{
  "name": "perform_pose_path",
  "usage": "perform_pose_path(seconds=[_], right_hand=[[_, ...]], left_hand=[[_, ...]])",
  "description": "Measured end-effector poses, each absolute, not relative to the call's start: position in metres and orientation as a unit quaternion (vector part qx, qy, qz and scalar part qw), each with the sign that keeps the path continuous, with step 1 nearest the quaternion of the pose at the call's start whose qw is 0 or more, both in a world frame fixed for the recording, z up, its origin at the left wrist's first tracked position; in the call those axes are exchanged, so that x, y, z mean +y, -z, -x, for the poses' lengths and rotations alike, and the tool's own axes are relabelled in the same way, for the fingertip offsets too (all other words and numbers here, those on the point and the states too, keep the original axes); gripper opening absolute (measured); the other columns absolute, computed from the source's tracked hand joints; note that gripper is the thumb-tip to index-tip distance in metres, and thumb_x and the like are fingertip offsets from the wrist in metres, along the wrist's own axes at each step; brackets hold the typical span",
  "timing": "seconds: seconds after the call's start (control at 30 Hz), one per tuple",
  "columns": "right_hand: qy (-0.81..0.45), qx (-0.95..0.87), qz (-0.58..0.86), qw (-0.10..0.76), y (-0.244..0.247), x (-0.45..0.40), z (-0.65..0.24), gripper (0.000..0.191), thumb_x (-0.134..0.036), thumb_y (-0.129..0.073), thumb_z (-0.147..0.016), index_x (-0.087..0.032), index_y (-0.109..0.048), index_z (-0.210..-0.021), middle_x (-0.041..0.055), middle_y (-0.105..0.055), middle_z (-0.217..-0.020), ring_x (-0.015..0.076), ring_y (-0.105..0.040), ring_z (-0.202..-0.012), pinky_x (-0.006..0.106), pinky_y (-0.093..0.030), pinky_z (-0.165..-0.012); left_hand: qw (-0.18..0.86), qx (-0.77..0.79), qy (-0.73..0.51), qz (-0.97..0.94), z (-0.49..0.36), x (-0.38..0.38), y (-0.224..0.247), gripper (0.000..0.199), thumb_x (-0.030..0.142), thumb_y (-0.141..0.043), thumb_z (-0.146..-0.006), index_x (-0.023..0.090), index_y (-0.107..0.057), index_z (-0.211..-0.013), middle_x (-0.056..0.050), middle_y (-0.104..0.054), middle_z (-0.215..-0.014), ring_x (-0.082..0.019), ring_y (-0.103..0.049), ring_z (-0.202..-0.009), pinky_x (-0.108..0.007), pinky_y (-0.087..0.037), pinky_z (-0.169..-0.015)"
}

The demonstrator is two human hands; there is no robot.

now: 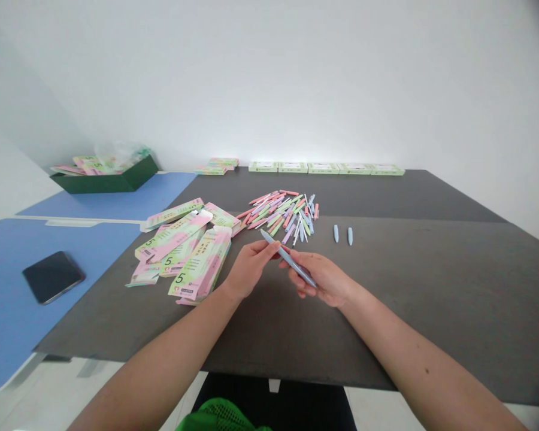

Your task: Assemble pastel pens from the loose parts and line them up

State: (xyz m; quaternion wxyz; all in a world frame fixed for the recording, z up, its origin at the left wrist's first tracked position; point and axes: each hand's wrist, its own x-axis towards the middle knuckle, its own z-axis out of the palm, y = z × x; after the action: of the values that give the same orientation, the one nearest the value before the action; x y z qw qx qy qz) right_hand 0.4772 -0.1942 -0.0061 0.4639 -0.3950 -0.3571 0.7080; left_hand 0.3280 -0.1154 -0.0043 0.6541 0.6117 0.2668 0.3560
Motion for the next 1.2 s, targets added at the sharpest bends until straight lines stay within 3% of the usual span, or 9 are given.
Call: perform_pose_path(seconds=[0.13, 0.23, 0.33, 0.63, 0.9, 1.2], right_hand=[[-0.701, -0.334, 0.359, 0.519, 0.007, -0.191, -0.482, 0.051, -0.057, -0.032, -0.089, -0.018, -0.056, -0.111, 0.0043, -0.066, -0.079, 0.0091, -0.054, -0.05, 0.028, -0.051, -0.064], [-0.68, -0.364, 0.312, 0.555, 0.006, -0.193, -0.485, 0.049, -0.055, -0.043, -0.085, -0.024, -0.048, -0.123, 0.0058, -0.066, -0.099, 0.0112, -0.06, -0.065, 0.031, -0.05, -0.073], [-0.657, -0.405, 0.297, 0.562, 0.007, -0.195, -0.483, 0.054, -0.052, -0.057, -0.077, -0.026, -0.05, -0.124, 0.0074, -0.063, -0.111, 0.0136, -0.062, -0.076, 0.032, -0.05, -0.077], [-0.605, -0.395, 0.324, 0.611, 0.022, -0.192, -0.477, 0.05, -0.052, -0.069, -0.067, -0.024, -0.061, -0.108, 0.0028, -0.067, -0.086, 0.0131, -0.061, -0.075, 0.029, -0.05, -0.076], [-0.638, -0.413, 0.272, 0.59, 0.012, -0.198, -0.477, 0.058, -0.056, -0.067, -0.066, -0.028, -0.057, -0.116, 0.0061, -0.065, -0.105, 0.0167, -0.063, -0.085, 0.036, -0.049, -0.084], [-0.618, -0.414, 0.322, 0.586, 0.019, -0.195, -0.475, 0.053, -0.051, -0.07, -0.066, -0.024, -0.059, -0.11, 0.0048, -0.068, -0.09, 0.0164, -0.063, -0.078, 0.035, -0.05, -0.08]], left_hand=[[0.689, 0.284, -0.411, -0.526, -0.33, -0.111, 0.008, 0.029, 0.04, -0.061, -0.076, 0.013, -0.071, -0.082, -0.007, -0.07, -0.085, -0.017, -0.063, -0.083, -0.031, -0.047, -0.082], [0.722, 0.274, -0.438, -0.461, -0.329, -0.106, 0.01, 0.025, 0.038, -0.062, -0.077, 0.014, -0.069, -0.081, -0.006, -0.07, -0.084, -0.014, -0.062, -0.078, -0.027, -0.047, -0.078], [0.749, 0.268, -0.437, -0.42, -0.329, -0.104, 0.01, 0.022, 0.036, -0.062, -0.077, 0.015, -0.069, -0.08, -0.003, -0.07, -0.082, -0.011, -0.062, -0.074, -0.024, -0.047, -0.075], [0.76, 0.248, -0.431, -0.419, -0.332, -0.112, 0.01, 0.023, 0.038, -0.062, -0.077, 0.015, -0.068, -0.081, -0.004, -0.069, -0.083, -0.013, -0.063, -0.077, -0.027, -0.048, -0.079], [0.756, 0.234, -0.453, -0.411, -0.33, -0.111, 0.006, 0.021, 0.035, -0.062, -0.077, 0.015, -0.068, -0.08, -0.003, -0.069, -0.081, -0.01, -0.061, -0.073, -0.022, -0.048, -0.074], [0.775, 0.249, -0.418, -0.404, -0.332, -0.111, 0.013, 0.022, 0.036, -0.062, -0.077, 0.015, -0.068, -0.077, -0.002, -0.068, -0.079, -0.011, -0.061, -0.073, -0.024, -0.048, -0.076]])
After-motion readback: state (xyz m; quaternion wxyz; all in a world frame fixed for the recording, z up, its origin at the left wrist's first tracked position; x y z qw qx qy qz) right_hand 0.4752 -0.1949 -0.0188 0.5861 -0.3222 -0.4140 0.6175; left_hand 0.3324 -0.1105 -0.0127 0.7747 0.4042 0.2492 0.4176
